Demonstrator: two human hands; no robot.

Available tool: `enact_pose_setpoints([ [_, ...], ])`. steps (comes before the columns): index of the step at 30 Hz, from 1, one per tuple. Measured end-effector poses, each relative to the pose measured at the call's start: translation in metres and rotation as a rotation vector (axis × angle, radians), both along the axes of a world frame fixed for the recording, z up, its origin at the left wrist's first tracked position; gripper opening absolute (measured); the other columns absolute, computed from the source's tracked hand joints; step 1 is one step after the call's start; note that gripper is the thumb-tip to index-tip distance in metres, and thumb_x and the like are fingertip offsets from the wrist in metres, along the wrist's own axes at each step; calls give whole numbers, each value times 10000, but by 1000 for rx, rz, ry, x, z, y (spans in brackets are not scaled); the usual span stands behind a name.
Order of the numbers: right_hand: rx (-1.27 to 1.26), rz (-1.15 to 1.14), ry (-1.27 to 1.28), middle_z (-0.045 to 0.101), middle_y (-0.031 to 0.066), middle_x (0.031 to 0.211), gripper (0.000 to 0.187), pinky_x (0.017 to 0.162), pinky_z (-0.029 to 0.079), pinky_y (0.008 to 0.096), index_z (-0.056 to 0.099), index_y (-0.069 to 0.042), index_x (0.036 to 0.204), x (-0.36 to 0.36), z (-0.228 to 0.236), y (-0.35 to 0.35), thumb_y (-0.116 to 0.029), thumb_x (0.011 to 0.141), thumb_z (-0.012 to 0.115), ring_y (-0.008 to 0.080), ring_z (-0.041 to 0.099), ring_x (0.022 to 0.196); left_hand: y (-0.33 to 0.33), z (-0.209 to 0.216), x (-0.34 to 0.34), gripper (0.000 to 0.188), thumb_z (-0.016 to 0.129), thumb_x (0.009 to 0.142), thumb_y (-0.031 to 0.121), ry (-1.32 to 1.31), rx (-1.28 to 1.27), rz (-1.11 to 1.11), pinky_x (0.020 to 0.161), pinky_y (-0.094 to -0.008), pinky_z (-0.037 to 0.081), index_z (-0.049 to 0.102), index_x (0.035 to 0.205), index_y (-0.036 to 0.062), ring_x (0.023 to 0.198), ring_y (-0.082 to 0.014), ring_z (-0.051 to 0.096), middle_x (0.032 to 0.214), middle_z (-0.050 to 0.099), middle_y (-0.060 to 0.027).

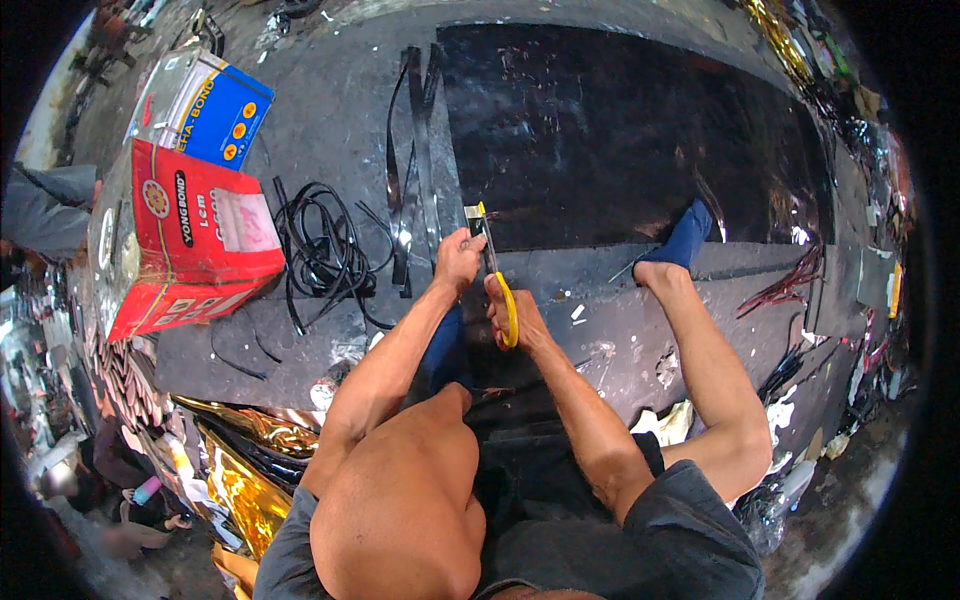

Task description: The person sits on the floor and uses yellow-handled scissors to cut a long black rubber strip into shorter pieces. The cut pieces are placed on the floor to the left as the person continues cutting the remaining length.

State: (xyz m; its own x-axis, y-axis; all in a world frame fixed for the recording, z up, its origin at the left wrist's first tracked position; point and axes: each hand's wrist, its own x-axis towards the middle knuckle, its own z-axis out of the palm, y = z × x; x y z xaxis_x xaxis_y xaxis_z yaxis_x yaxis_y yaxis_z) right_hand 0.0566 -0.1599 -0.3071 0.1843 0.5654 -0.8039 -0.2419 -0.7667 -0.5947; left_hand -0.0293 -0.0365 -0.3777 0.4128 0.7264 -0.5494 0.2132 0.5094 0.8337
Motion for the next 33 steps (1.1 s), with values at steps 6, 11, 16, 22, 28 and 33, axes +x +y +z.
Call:
enact_pose_setpoints([
  [6, -5, -23, 18, 410, 60, 457, 739, 323, 358, 345, 497, -23, 623, 0, 1, 13, -739, 803, 515, 190, 455, 345, 3, -1, 0, 158, 609, 888, 115, -91, -42, 58, 454, -247, 307, 565, 737, 98, 494, -51, 398, 590, 464, 59],
  [11, -11, -9, -12, 414, 63, 464, 734, 331, 368, 350, 502, -19, 625, 1, -2, 22, -727, 818, 504, 195, 466, 355, 8, 11, -3, 180, 604, 899, 171, 32, 57, -46, 483, -233, 326, 569, 738, 98, 531, -66, 439, 620, 492, 49],
  [16, 42, 27, -54, 450, 67, 482, 736, 353, 392, 343, 506, -21, 616, 3, -2, 26, -725, 829, 484, 193, 496, 374, 12, 19, -7, 196, 599, 909, 181, -35, -53, -52, 454, -229, 320, 552, 736, 102, 501, -56, 427, 608, 491, 46],
  [22, 43, 56, -71, 461, 61, 478, 744, 371, 402, 327, 507, -33, 596, 6, -8, 27, -736, 834, 458, 186, 509, 383, 11, 25, -7, 211, 588, 912, 189, -104, -78, -64, 439, -233, 315, 538, 728, 98, 480, -59, 422, 577, 473, 42],
  [28, 100, 27, -119, 471, 74, 463, 761, 376, 404, 326, 522, -27, 579, 6, 2, 31, -737, 841, 440, 182, 521, 392, 10, 37, -7, 214, 576, 924, 188, -97, -87, -74, 456, -224, 313, 534, 732, 103, 494, -54, 425, 589, 475, 45],
  [33, 126, 56, -175, 473, 79, 457, 774, 386, 415, 329, 525, -22, 546, 10, -4, 39, -720, 862, 416, 192, 528, 394, 10, 41, -9, 231, 547, 946, 185, -146, -88, -100, 477, -222, 309, 521, 728, 112, 504, -51, 404, 589, 463, 50],
])
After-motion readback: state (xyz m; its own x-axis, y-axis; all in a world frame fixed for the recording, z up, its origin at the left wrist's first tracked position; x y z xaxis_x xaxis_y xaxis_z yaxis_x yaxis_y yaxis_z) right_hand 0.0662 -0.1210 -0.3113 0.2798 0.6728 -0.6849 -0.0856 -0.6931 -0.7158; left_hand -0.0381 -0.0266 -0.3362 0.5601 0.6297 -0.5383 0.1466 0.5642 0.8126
